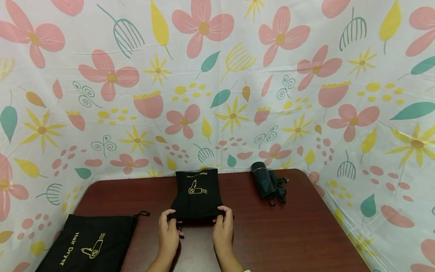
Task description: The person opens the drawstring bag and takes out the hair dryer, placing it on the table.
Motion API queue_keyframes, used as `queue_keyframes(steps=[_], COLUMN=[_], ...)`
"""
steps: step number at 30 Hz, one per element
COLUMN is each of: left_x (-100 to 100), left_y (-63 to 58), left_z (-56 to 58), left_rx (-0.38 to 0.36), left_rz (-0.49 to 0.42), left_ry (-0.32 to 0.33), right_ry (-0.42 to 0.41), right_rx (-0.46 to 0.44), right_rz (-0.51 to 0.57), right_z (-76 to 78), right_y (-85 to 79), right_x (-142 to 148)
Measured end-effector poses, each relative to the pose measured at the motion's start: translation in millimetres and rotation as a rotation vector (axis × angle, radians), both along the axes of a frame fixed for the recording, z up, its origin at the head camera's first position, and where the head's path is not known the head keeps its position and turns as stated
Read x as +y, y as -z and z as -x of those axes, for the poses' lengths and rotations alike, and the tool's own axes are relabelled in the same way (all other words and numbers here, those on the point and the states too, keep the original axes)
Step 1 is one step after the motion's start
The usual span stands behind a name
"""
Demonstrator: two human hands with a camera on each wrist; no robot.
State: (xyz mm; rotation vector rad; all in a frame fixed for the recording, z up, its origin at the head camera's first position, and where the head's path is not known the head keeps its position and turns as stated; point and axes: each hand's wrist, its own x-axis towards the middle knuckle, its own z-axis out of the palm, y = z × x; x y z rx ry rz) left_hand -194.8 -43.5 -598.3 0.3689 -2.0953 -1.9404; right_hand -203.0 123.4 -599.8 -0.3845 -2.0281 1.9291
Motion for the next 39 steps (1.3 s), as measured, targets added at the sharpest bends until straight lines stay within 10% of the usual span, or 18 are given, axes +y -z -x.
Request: queue_keyframes(steps=[26, 39], left_x=[-5, -7], left_y=[4.9, -0.7], left_z=[1.1, -0.3], left_rx=[0.039, 0.004], left_rz=[0.199, 0.048], left_ry=[-0.060, -0.042], right_ry=[0.058, 0.008], right_rx=[0.237, 0.075], right_rz=[-0.084, 0.066], right_z=[-0.2, 5.7], right_y=[0.1, 8.4], right_x=[0, 10])
